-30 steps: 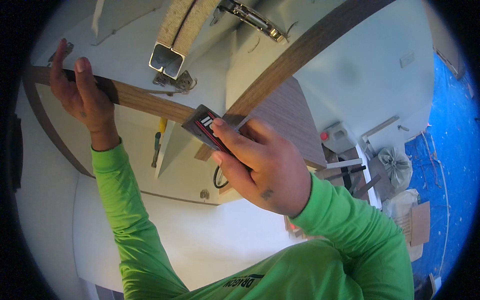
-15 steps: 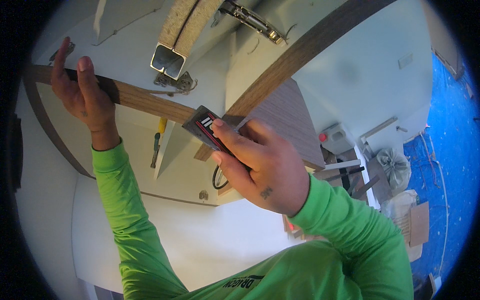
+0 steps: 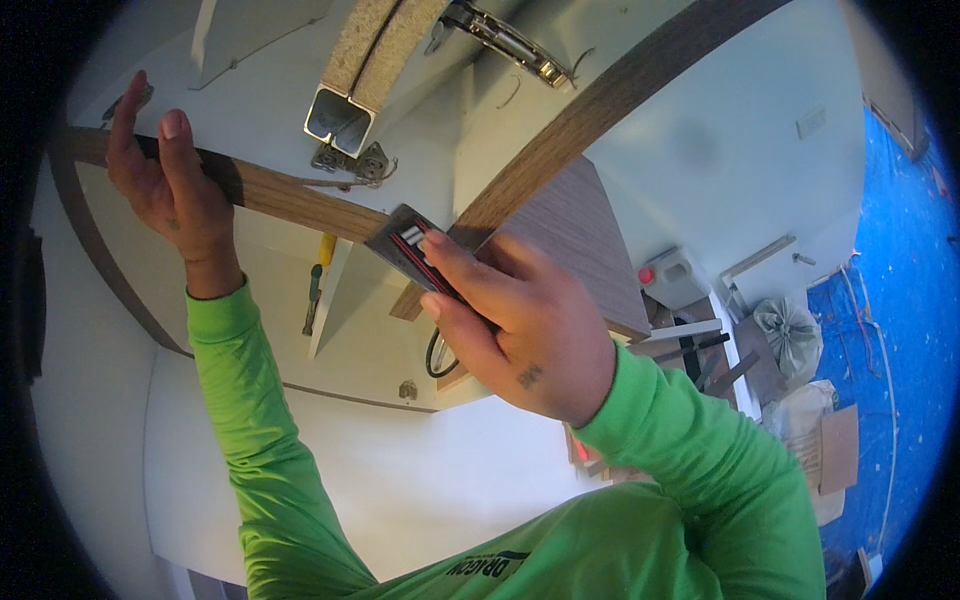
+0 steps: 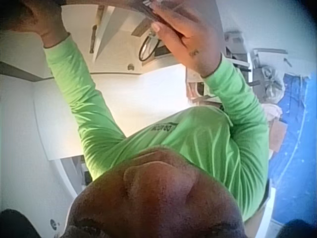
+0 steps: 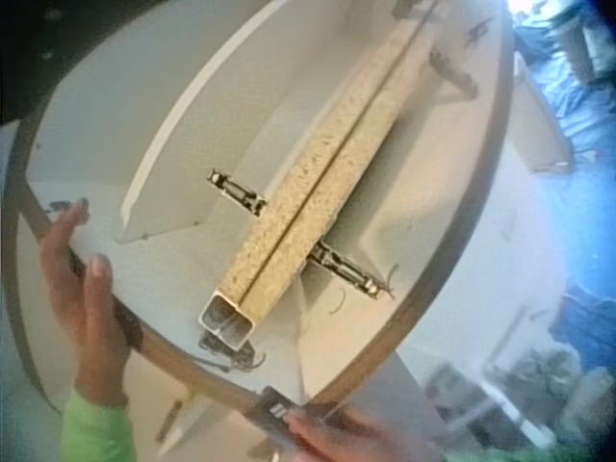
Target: The person applies a strip of edge banding to the exposed edge of a cabinet door. They use a utility knife to trim the overhanging banding flush with the door surface, then smooth the edge with a sanding block.
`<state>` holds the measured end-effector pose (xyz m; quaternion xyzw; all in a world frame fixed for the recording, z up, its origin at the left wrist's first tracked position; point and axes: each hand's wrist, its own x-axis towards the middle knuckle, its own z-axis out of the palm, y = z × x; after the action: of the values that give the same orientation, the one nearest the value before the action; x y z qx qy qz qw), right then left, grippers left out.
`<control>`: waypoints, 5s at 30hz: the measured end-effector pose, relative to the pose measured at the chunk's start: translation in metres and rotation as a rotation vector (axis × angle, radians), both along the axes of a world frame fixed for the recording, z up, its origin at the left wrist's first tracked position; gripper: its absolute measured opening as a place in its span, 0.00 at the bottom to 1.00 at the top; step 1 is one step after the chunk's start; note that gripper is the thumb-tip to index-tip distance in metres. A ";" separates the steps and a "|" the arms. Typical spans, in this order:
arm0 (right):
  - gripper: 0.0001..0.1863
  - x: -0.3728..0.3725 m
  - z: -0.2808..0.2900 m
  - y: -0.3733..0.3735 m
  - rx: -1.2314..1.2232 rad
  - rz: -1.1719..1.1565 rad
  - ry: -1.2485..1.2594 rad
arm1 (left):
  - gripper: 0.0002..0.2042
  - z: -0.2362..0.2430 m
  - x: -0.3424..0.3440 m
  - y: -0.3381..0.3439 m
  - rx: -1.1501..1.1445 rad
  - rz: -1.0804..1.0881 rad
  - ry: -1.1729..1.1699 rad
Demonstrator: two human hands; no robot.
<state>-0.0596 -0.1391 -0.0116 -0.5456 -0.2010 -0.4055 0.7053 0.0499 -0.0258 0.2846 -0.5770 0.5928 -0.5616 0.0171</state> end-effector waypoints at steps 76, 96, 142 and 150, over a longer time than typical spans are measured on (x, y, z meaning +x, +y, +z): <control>0.24 0.002 0.019 0.001 -0.021 -0.050 -0.066 | 0.22 -0.002 -0.011 0.002 0.052 0.098 -0.091; 0.24 -0.134 -0.332 -0.071 -0.150 0.489 1.140 | 0.12 -0.032 -0.086 0.005 0.521 0.423 -0.166; 0.23 -0.286 -0.511 -0.217 -1.284 0.565 1.916 | 0.11 -0.219 -0.209 0.096 0.063 -0.938 1.853; 0.25 -0.265 -0.512 -0.199 -0.620 0.246 2.297 | 0.25 -0.215 -0.263 0.003 -0.358 -1.611 1.414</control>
<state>-0.3245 -0.3379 -0.5236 -0.7130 0.4068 0.4552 0.3449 -0.2133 -0.0224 0.0693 -0.2057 0.5826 -0.0268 -0.7858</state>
